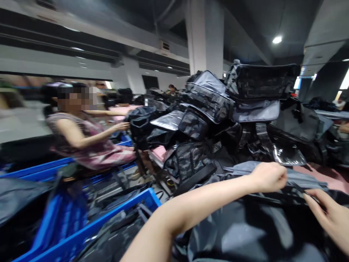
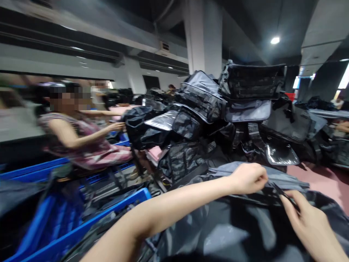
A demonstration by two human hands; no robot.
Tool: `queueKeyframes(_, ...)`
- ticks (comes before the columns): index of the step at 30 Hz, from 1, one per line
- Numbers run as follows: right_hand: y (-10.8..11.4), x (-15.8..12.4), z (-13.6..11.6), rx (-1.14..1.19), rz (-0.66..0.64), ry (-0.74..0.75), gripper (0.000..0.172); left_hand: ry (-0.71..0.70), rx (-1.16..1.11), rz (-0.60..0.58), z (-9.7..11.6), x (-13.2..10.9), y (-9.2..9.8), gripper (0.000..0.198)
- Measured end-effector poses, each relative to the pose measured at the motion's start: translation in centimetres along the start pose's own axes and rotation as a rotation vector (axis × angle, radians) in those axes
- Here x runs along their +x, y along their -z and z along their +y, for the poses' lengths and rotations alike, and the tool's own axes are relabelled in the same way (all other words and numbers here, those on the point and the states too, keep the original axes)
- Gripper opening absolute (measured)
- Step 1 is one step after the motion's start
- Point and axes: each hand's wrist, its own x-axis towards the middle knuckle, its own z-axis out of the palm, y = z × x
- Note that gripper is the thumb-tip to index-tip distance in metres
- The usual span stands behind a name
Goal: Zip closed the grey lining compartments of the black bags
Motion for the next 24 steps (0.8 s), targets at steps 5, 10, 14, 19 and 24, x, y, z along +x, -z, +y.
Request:
queueKeyframes(5,1.7,1.0,-3.4,0.007,-0.169,-0.053,0.027,0.001,-0.143,0.083,-0.1,0.0,-0.1,0.012)
queueKeyframes(10,2.7,1.9,-4.3,-0.099,-0.237,-0.116,0.021,0.034,-0.230,0.081,-1.2,0.6,-0.4,0.018)
queueKeyframes(14,3.7,2.1,-5.6,-0.179,-0.320,-0.100,0.023,0.064,-0.239,0.075,-1.0,0.4,-0.3,0.022)
queueKeyframes(19,3.8,2.8,-6.7,-0.310,-0.385,-0.050,0.025,0.050,-0.251,0.090,-1.2,0.3,-0.6,0.023)
queueKeyframes(24,3.5,3.0,-6.7,-0.359,-0.410,-0.015,0.023,0.023,-0.296,0.093,-1.2,0.1,-0.9,0.024)
